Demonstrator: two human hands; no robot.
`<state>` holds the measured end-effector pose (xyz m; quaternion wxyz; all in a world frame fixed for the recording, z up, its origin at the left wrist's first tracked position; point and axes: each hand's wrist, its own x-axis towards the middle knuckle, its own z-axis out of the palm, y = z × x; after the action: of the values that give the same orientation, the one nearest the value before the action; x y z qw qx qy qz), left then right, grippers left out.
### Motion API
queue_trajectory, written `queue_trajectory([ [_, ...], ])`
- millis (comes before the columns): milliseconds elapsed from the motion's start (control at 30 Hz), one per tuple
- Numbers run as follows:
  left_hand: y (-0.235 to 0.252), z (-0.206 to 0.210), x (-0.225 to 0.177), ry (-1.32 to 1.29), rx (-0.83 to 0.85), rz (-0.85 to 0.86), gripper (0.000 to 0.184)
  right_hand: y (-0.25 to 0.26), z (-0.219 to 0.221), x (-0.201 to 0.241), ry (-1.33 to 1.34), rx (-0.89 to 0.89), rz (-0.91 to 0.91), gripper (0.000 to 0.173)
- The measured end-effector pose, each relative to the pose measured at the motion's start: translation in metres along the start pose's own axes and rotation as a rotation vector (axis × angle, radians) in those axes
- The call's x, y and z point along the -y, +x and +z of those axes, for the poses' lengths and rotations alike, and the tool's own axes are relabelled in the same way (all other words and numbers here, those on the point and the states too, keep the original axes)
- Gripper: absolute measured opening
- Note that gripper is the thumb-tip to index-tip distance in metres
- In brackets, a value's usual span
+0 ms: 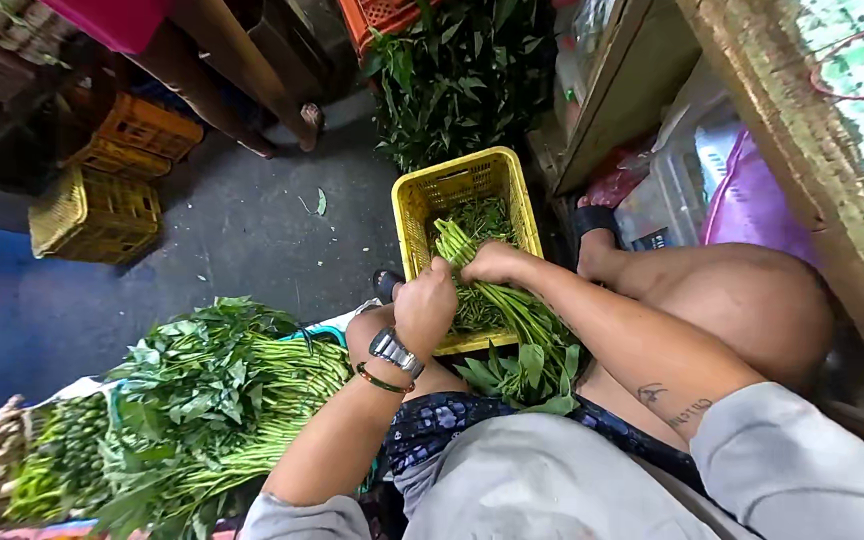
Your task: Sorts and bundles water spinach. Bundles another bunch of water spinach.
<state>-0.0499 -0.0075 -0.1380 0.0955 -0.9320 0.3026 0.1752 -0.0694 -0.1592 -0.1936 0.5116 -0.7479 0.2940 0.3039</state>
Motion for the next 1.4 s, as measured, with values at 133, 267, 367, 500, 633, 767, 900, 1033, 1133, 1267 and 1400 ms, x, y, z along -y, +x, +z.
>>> queue_trajectory([
  [133, 0.014, 0.001, -0.010, -0.068, 0.115, -0.016, 0.019, 0.015, -0.002, -0.008, -0.114, -0.016, 0.057, 0.055],
  [267, 0.022, 0.020, -0.002, -0.111, 0.192, 0.006, 0.020, 0.009, -0.008, -0.010, -0.147, 0.025, 0.115, 0.055],
  [367, 0.025, 0.037, 0.002, -0.167, 0.267, -0.003, 0.025, 0.015, -0.006, -0.015, -0.188, 0.036, 0.139, 0.058],
  [500, 0.019, 0.049, 0.002, -0.215, 0.299, -0.027, 0.026, 0.020, 0.002, -0.022, -0.244, 0.053, 0.160, 0.058],
  [633, 0.010, 0.059, 0.010, -0.251, 0.333, -0.054, 0.025, 0.020, -0.002, -0.023, -0.174, 0.026, 0.156, 0.055],
  [767, -0.010, 0.089, 0.028, -0.281, 0.544, -0.128, 0.031, 0.003, -0.046, 0.002, 0.041, -0.075, 0.112, 0.042],
  [900, -0.007, 0.056, 0.045, -0.330, 0.515, -0.206, 0.027, -0.014, -0.055, 0.012, 0.048, -0.096, -0.006, 0.039],
  [1033, -0.014, -0.003, 0.048, -0.444, 0.188, -0.193, 0.026, -0.022, -0.040, 0.020, -0.117, -0.154, -0.041, 0.039],
  [1133, -0.019, -0.045, 0.025, -0.392, 0.029, -0.129, 0.025, -0.029, -0.021, 0.027, -0.250, -0.200, -0.067, 0.045],
  [1267, -0.010, -0.059, -0.002, -0.217, 0.017, -0.003, 0.012, -0.054, -0.007, 0.044, -0.506, -0.230, -0.037, 0.037],
  [1400, -0.014, -0.049, -0.013, -0.166, 0.087, -0.069, 0.015, -0.064, -0.008, 0.036, -0.502, -0.292, -0.084, 0.039],
])
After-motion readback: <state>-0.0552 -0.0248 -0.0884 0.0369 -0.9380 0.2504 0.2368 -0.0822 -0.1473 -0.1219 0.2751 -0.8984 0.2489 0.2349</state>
